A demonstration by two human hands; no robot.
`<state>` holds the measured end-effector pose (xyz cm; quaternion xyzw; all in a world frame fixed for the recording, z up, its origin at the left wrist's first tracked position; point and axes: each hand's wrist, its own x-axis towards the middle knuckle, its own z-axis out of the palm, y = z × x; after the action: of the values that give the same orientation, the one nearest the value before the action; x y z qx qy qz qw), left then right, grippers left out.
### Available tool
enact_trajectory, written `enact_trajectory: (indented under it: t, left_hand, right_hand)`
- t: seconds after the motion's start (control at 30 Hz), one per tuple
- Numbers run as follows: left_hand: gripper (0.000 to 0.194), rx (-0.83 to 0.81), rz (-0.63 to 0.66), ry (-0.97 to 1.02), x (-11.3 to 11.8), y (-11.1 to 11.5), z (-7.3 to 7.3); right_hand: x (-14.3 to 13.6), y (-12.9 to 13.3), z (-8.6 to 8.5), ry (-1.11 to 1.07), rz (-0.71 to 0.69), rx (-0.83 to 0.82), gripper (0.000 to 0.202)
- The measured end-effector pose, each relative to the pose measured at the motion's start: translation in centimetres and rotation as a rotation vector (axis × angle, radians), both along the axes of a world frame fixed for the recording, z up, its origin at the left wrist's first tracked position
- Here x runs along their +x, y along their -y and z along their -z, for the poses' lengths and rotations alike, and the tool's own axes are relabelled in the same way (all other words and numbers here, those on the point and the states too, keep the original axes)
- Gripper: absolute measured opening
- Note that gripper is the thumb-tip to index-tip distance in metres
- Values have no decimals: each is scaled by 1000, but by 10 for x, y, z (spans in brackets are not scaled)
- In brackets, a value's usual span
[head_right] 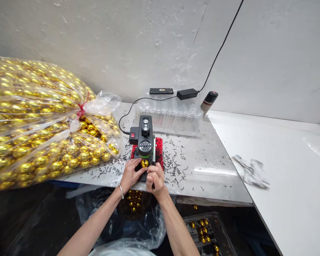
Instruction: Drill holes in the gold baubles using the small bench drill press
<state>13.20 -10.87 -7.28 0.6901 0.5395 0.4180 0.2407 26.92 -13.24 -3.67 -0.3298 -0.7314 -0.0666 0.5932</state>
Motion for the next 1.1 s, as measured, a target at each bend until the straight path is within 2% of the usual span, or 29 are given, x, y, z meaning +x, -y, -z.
enact_trajectory:
  t: [0.07,0.17,0.23,0.3,0.37,0.43,0.5,0.53,0.6,0.67,0.73,0.77,0.83,0.9,1.0,1.1]
  left_hand:
    - [32,11,-4,-14,1,-2,-1]
    - [31,65,-29,-37,1,2,-4]
    - [33,136,-31,-55,-3,16,-6]
    - [38,220,36,-106,-10,40,-6]
    - [39,287,144,-185,-17,70,-2]
    - [41,317,190,-254,-23,95,5]
    - [43,336,163,-296,-30,105,10]
    - [41,349,124,-307,-35,103,10]
    - [30,386,-6,-318,-47,83,3]
    - [25,406,-195,-341,-65,48,-13]
    - [27,329,-361,-428,-83,6,-33]
    - [27,233,-398,-513,-91,-14,-42]
    - [25,-12,-359,-706,-103,-48,-58]
    - [18,-176,-275,-809,-109,-71,-66]
    - [6,-243,-211,-813,-111,-85,-67]
    - [7,-258,-188,-785,-114,-85,-68]
  right_hand:
    - [0,2,-15,-59,-11,-17,27]
    - [-2,5,-46,-127,-32,-65,25]
    - [-2,7,-65,-140,-19,-119,24]
    - [-3,9,-76,-140,-27,-146,24]
    - [-3,11,-77,-128,-36,-138,24]
    - [-3,11,-70,-118,-32,-119,25]
    - [-4,11,-62,-132,-28,-114,26]
    - [-4,10,-58,-145,-31,-111,26]
    - [-5,9,-53,-170,-38,-101,26]
    - [-5,8,-51,-183,-40,-95,26]
    - [-6,8,-51,-182,-34,-99,27]
    - [-6,9,-52,-177,-32,-104,27]
    - [-6,9,-52,-172,-34,-105,27]
    - [-7,10,-52,-173,-41,-102,27]
    - [-7,10,-52,-174,-42,-106,28]
    - [-7,11,-52,-163,-32,-106,29]
